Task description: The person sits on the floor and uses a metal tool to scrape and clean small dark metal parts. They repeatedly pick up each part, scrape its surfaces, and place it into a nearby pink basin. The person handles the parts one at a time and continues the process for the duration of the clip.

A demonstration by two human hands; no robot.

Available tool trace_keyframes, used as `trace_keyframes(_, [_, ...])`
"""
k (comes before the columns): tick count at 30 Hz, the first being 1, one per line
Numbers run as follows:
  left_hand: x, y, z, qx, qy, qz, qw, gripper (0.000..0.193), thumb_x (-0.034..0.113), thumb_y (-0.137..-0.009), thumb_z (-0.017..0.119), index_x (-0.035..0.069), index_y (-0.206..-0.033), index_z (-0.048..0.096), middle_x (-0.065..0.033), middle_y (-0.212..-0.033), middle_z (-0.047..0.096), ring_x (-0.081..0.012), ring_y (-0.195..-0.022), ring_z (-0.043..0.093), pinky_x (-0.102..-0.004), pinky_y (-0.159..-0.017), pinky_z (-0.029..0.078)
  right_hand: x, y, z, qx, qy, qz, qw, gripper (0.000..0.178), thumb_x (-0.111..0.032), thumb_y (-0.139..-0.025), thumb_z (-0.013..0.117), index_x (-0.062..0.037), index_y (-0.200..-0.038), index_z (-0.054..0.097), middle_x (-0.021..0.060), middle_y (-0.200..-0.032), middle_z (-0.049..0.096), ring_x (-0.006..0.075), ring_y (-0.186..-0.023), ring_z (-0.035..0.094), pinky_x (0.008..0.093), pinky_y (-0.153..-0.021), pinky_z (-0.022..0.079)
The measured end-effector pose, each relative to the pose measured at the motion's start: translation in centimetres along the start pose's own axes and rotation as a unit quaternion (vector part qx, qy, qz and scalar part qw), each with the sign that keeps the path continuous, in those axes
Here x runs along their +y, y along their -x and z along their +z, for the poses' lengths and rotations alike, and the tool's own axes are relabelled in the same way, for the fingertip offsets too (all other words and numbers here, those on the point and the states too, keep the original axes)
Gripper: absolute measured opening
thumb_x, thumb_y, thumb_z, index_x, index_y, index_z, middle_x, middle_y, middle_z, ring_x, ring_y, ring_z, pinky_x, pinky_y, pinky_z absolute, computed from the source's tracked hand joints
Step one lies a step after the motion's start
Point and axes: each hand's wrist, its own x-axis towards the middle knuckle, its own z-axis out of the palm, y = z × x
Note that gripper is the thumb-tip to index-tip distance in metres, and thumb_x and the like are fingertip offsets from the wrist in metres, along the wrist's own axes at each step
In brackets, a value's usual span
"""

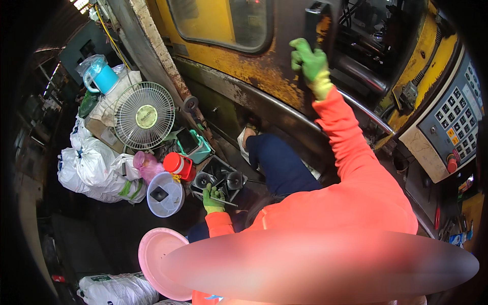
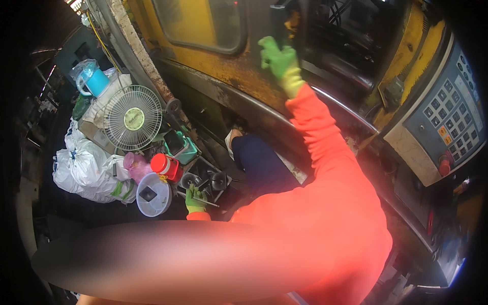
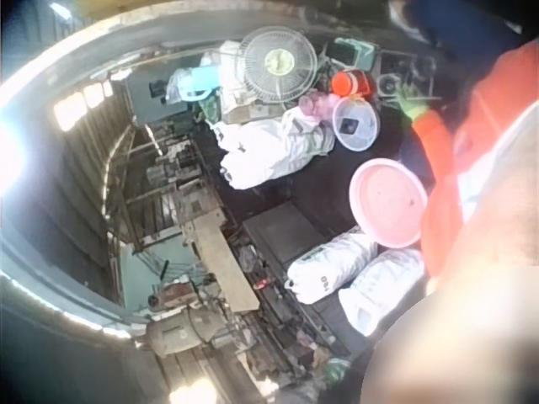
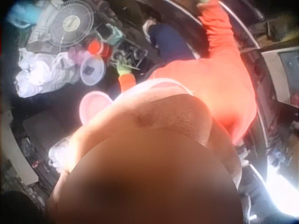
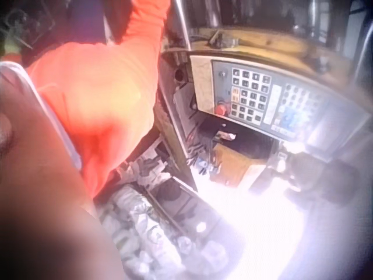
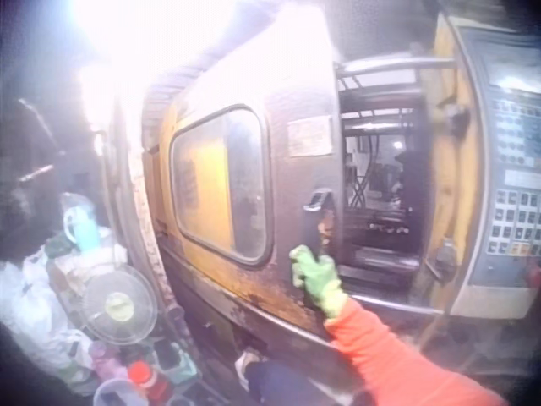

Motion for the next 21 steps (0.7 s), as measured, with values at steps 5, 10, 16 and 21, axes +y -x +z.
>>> trace_keyframes(5, [0.3, 0.4, -1.6, 0.017, 0.04, 0.066, 0.997, 0.035, 0.04, -0.093, 0.052, 0.013, -0.114, 0.061, 0.0056, -0.063, 0.049, -0.0054, -0.043, 0.032, -0.0165, -0.039, 0.031, 4.7, -5.4, 6.3, -0.012, 0.026, 0.033, 0.999, 0.025, -0.025, -0.088, 0.063, -0.0036, -0.077, 0.057, 0.0001, -0.056, 0.048, 0.0106, -0.048, 0.046, 0.0268, -0.047, 0.036])
trace_keyframes(10, [1.6, 0.2, -4.1, 0.011, 0.085, 0.069, 0.994, 0.034, 0.041, -0.095, 0.049, 0.014, -0.112, 0.062, 0.0085, -0.051, 0.028, -0.0058, -0.039, 0.02, -0.0212, -0.037, 0.019, 3.2, -7.9, 7.6, -0.194, 0.285, 0.026, 0.938, 0.054, -0.044, -0.083, 0.058, -0.0016, -0.115, 0.05, 0.007, -0.087, 0.061, 0.016, -0.075, 0.059, 0.0287, -0.07, 0.047])
trace_keyframes(16, [3.2, 1.1, -6.1, -0.109, 0.166, 0.049, 0.979, 0.041, 0.048, -0.097, 0.039, 0.022, -0.121, 0.059, 0.0073, -0.046, 0.023, -0.007, -0.038, 0.017, -0.0247, -0.04, 0.021, -4.3, -19.1, -3.1, -0.33, 0.162, -0.054, 0.928, 0.038, -0.039, -0.087, 0.059, -0.009, -0.109, 0.063, 0.0054, -0.094, 0.067, 0.0133, -0.072, 0.062, 0.0256, -0.061, 0.047])
trace_keyframes(21, [5.3, 3.6, -2.3, -0.148, 0.099, 0.09, 0.98, 0.044, 0.049, -0.097, 0.039, 0.019, -0.125, 0.056, 0.0061, -0.047, 0.025, -0.008, -0.038, 0.018, -0.0252, -0.04, 0.021, 0.5, -32.3, -20.2, 0.129, 0.416, -0.153, 0.887, 0.044, -0.041, -0.082, 0.063, -0.0024, -0.103, 0.065, 0.0095, -0.084, 0.067, 0.0205, -0.079, 0.062, 0.0332, -0.07, 0.048])
